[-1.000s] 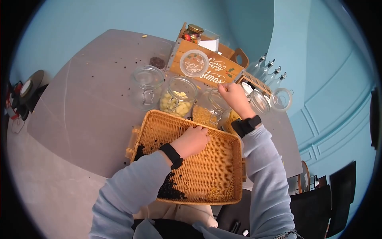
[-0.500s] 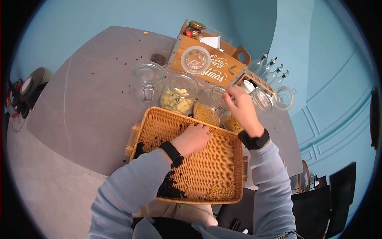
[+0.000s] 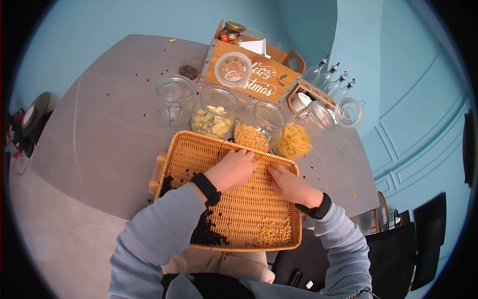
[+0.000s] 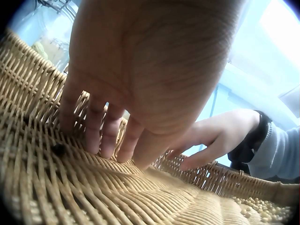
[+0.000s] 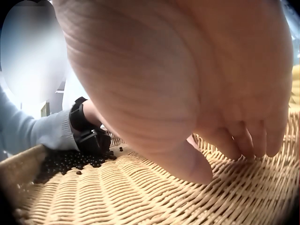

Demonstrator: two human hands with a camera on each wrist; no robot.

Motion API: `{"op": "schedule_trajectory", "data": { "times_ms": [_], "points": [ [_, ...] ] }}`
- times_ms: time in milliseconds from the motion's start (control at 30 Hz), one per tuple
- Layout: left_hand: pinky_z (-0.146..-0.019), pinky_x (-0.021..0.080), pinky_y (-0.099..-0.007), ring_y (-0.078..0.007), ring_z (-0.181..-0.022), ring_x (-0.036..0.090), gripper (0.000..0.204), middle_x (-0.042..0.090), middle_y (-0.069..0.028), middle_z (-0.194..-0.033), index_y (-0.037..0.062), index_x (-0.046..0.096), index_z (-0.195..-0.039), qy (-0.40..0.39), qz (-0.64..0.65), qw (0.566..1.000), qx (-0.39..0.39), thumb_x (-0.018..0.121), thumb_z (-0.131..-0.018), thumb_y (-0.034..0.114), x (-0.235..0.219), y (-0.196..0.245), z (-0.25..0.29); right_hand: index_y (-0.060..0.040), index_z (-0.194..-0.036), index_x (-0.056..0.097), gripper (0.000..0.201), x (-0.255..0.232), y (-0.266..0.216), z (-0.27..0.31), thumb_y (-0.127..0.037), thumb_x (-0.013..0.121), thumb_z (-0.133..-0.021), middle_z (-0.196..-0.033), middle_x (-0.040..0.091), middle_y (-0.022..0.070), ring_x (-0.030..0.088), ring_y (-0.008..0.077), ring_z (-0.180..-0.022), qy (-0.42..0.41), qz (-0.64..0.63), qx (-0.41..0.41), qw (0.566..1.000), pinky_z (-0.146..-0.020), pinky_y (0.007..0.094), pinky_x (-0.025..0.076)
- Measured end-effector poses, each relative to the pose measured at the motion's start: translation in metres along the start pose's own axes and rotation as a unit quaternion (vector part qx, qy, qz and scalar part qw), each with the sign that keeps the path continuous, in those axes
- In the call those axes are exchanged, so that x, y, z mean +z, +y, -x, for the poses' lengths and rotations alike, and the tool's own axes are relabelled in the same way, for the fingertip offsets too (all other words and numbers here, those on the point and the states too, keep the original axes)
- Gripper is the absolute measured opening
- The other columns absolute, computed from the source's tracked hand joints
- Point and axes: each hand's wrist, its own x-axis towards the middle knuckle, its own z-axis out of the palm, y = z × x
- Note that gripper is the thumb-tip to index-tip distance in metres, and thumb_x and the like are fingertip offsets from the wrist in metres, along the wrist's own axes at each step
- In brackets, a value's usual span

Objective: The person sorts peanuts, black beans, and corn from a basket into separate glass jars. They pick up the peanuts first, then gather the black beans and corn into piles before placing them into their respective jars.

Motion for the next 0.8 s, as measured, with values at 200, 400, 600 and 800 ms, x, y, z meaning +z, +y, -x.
{"op": "schedule_trajectory", "data": {
  "times_ms": [200, 400, 600, 800],
  "points": [
    [-0.084, 0.042, -0.039, -0.0255, -0.103, 0.048, 0.029, 0.053, -0.0092, -0.102, 0.0053, 0.058, -0.101, -0.007, 0.011, 1.0, 0.0, 0.063, -0.077, 0.019, -0.002, 0.001, 0.0, 0.0092, -0.131, 0.028, 0.06, -0.01, -0.008, 0.007, -0.015, 0.05, -0.081, -0.138, 0.025, 0.0249, 0.041, 0.036, -0.118, -0.127, -0.049, 0.065, 0.989, -0.098, 0.0351, 0.035],
    [-0.085, 0.042, -0.0389, -0.0255, -0.103, 0.048, 0.029, 0.053, -0.009, -0.102, 0.0053, 0.058, -0.102, -0.009, 0.012, 1.0, -0.001, 0.063, -0.077, 0.019, -0.003, 0.001, 0.0, 0.0088, -0.13, 0.029, 0.056, -0.014, -0.017, 0.039, -0.015, 0.049, -0.082, -0.139, 0.024, 0.0241, 0.04, 0.035, -0.119, -0.162, -0.068, 0.019, 0.984, -0.098, 0.0347, 0.036],
    [-0.084, 0.042, -0.039, -0.0257, -0.104, 0.048, 0.029, 0.052, -0.009, -0.102, 0.0065, 0.057, -0.102, -0.014, 0.005, 1.0, -0.001, 0.062, -0.077, 0.019, -0.002, 0.0, -0.001, 0.002, -0.117, 0.049, 0.037, -0.053, -0.061, 0.073, -0.017, 0.049, -0.085, -0.123, 0.048, 0.0177, 0.052, 0.035, -0.104, -0.32, -0.11, -0.026, 0.941, -0.088, 0.0384, 0.042],
    [-0.085, 0.042, -0.0391, -0.0258, -0.104, 0.048, 0.029, 0.052, -0.0087, -0.102, 0.0069, 0.057, -0.103, -0.007, 0.011, 1.0, 0.001, 0.061, -0.077, 0.019, -0.002, 0.001, 0.001, 0.0024, -0.119, 0.047, 0.039, -0.026, -0.064, 0.064, -0.019, 0.047, -0.087, -0.125, 0.045, 0.0183, 0.047, 0.0334, -0.111, -0.106, -0.134, -0.11, 0.979, -0.093, 0.0363, 0.04]
  ]
}}
